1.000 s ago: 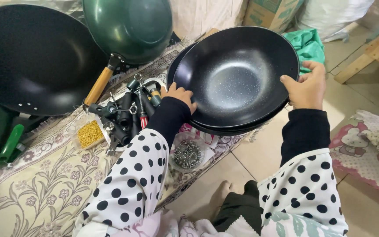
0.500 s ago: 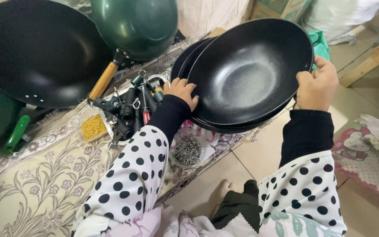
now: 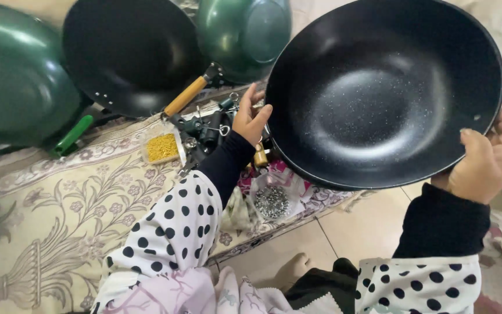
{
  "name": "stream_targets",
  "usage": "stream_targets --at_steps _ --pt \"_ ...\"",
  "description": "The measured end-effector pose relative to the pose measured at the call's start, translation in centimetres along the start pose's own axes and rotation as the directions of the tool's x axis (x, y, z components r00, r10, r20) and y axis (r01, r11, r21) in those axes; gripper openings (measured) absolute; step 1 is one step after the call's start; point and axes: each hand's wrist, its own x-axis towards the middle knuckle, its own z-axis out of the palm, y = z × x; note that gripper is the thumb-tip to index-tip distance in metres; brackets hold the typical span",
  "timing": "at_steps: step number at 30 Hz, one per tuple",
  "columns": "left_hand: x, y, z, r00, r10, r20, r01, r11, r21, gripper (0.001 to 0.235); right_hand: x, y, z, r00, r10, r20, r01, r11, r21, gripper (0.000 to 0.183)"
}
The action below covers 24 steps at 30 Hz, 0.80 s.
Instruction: Assembling metal handle brackets onto various cooking pans by aligning and attaching components.
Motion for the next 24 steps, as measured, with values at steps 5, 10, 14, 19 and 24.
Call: stream_targets --at_steps 5,10,14,19,24 --pt "-6.1 5.6 -7.5 0.992 0.064 0.107 -0.061 0.998 -0.035 0.063 -4.1 -1.0 3.2 0.99 0.099 0.097 -0.113 0.982 0.154 0.054" --pt "-14.3 12.3 -14.6 0.998 0.034 0.051 -0.044 0.978 0.205 0.073 -10.1 -1.9 6.7 0.959 0.108 0.262 -0.154 0.974 0.163 0.049" --pt "-19.1 14.1 -20.5 0.97 0.243 0.015 -0.243 0.969 0.041 0.066 -15.0 -1.9 10.5 0.89 0.218 0.402 -0.305 0.938 0.167 0.056" --pt "-24.5 14.1 -28.2 0.96 0.256 -0.109 -0.234 0.955 0.183 0.072 -20.2 3.6 13.9 0.828 0.279 0.486 -0.38 0.917 0.121 0.046" --pt "-29.1 15.5 -34.8 0.942 0.198 -0.27 -0.153 0.972 0.177 0.071 -25.3 10.3 17.3 0.661 0.256 0.705 -0.399 0.916 0.042 0.045"
